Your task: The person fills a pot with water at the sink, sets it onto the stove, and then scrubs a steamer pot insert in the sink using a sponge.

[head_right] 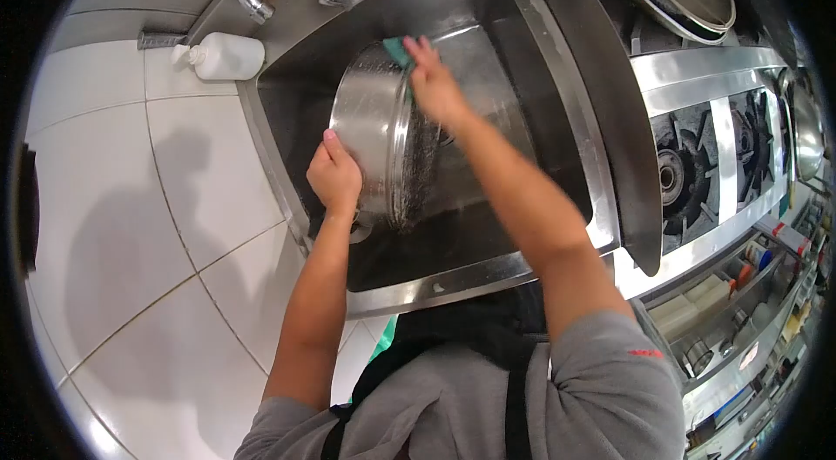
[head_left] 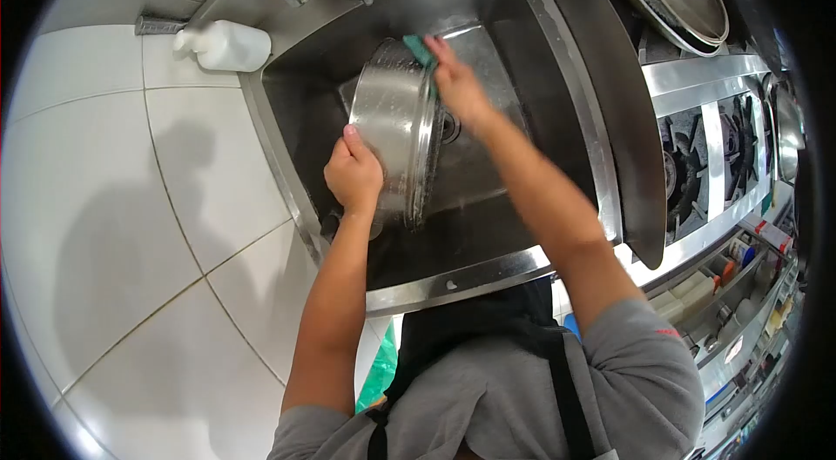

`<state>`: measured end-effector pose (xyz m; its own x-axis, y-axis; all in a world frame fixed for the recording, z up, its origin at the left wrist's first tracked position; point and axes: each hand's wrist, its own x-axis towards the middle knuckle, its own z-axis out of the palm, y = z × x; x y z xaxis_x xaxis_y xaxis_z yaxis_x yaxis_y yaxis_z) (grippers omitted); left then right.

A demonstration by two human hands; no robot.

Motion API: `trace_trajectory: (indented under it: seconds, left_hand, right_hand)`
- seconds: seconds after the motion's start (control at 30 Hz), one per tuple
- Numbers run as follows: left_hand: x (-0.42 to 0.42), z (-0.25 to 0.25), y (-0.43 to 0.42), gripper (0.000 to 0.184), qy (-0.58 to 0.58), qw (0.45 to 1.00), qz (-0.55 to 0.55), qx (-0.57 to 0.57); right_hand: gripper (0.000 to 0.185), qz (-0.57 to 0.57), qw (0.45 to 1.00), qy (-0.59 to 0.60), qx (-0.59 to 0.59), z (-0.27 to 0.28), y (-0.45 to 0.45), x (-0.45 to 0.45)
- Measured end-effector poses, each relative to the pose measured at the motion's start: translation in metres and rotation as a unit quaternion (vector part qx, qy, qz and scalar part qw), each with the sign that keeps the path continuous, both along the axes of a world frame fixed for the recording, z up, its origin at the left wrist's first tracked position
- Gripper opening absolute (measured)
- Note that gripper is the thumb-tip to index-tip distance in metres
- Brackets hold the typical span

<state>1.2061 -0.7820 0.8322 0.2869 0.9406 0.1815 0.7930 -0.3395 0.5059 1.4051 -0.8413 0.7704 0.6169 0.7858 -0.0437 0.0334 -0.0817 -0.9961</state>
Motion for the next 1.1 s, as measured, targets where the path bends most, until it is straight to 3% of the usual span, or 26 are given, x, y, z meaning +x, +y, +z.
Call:
trace_trajectory:
  seconds: [0.07,0.17,0.23,0.3,0.37,0.4,0.47,0.5,0.57,0.7,0.8,0.9,0.97,1.03,1.1]
  left_hand:
    - [0.002,0.004,-0.001,0.050,-0.002,1.000,0.003,-0.016]
    - [-0.001,0.003,-0.001,0.051,-0.004,1.000,0.007,-0.028]
    - [0.002,0.002,0.004,0.051,-0.011,1.000,0.004,-0.027]
    - [-0.001,0.002,0.001,0.051,0.016,1.000,0.000,-0.027]
    - [0.001,0.003,-0.001,0.050,-0.001,1.000,0.000,-0.019]
    - [0.001,0.004,0.000,0.049,-0.019,1.000,-0.001,-0.013]
    - [0.000,0.004,0.003,0.049,-0.018,1.000,-0.007,-0.006]
    - [-0.001,0.003,0.001,0.049,-0.015,1.000,-0.006,-0.007]
    - [-0.001,0.002,0.000,0.049,-0.016,1.000,-0.004,-0.007]
    - [0.001,0.005,-0.001,0.051,-0.018,1.000,0.004,-0.001]
    - [0.003,0.008,-0.002,0.051,-0.017,1.000,0.007,-0.018]
    - [0.002,0.008,-0.003,0.051,-0.009,1.000,-0.004,-0.007]
    - [0.000,0.006,-0.001,0.051,-0.003,1.000,-0.003,-0.009]
    - [0.000,0.005,0.000,0.052,0.003,1.000,-0.001,-0.011]
    - [0.000,0.003,-0.001,0.051,-0.014,1.000,-0.011,0.010]
  right_hand:
    - [0.061,-0.022,0.993,-0.052,0.102,0.029,-0.037,-0.063]
    - [0.075,0.040,0.992,-0.101,0.062,0.040,-0.079,-0.126]
    - [0.071,-0.001,0.986,-0.135,0.095,0.036,-0.063,-0.107]
    - [0.059,-0.093,0.987,-0.070,0.107,0.031,-0.027,-0.065]
    - [0.050,-0.084,0.996,0.027,0.004,-0.007,0.011,-0.001]
    - [0.050,-0.087,0.996,0.027,0.011,-0.003,0.012,0.010]
    - [0.047,-0.054,0.972,0.228,-0.033,0.014,0.007,0.032]
    - [0.047,-0.055,0.972,0.226,-0.033,0.019,-0.004,0.030]
    - [0.049,-0.102,0.923,0.367,0.050,0.031,-0.036,0.010]
    - [0.048,-0.135,0.864,0.483,0.055,0.038,-0.083,-0.039]
    - [0.044,-0.154,0.859,0.474,0.116,0.029,-0.087,-0.075]
    - [0.063,-0.084,0.968,0.230,0.060,0.030,-0.085,-0.102]
    - [0.069,-0.062,0.970,0.227,0.068,0.017,-0.079,-0.110]
    - [0.067,-0.087,0.992,0.076,0.059,0.018,-0.077,-0.117]
    - [0.062,-0.098,0.991,0.071,0.054,0.020,-0.075,-0.128]
